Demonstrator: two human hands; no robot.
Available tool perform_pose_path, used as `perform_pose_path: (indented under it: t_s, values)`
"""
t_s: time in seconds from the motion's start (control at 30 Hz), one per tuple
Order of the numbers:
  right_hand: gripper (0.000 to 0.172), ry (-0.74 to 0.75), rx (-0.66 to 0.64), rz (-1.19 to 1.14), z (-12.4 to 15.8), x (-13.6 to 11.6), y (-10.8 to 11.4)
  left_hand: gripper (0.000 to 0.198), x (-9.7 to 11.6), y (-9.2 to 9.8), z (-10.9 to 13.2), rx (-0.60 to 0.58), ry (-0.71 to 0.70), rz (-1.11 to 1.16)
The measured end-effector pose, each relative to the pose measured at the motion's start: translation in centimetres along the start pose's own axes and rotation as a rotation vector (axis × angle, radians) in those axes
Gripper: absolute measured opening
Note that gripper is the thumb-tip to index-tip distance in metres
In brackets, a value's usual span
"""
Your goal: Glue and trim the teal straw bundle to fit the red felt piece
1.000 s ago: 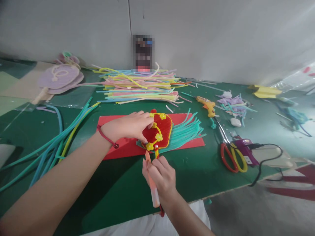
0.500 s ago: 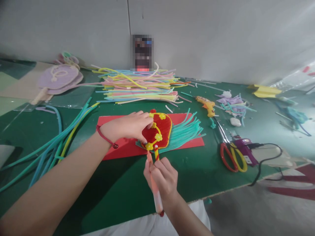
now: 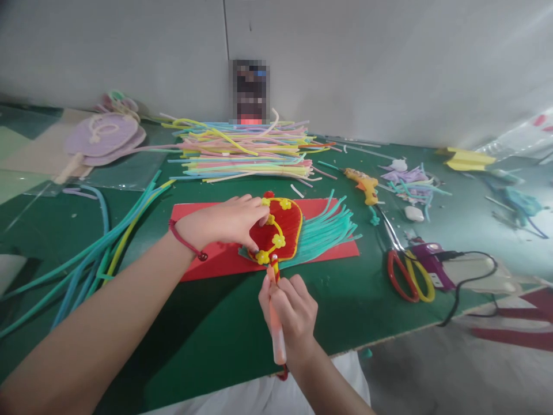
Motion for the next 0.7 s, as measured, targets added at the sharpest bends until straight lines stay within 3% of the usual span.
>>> perform_pose_path:
  t_s: [0.3, 0.5, 0.7]
  values:
    - [0.041, -0.019, -0.007, -0.021, 0.00, 0.04, -0.20, 0.046, 0.12, 0.01, 0.06, -0.010, -0.005, -0.013]
    - [0.036, 0.067, -0.059, -0.077, -0.11, -0.69, -0.63, 0.044, 0.01, -0.02, -0.01, -0.007, -0.007, 0.007]
    - [0.039, -0.028, -0.015, -0.044, 0.00, 0.12, -0.44, 0.046, -0.09, -0.10, -0.06, 0.001, -0.009, 0.005]
Point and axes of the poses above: each hand's wrist, its own z-axis away from the middle knuckle, its own y-axis out of the back of the hand, x = y × z, the point moved 8 cm from there along -z, towards the middle knuckle, and after that the axes turned 4 degrees about y, right-handed, at the moved point
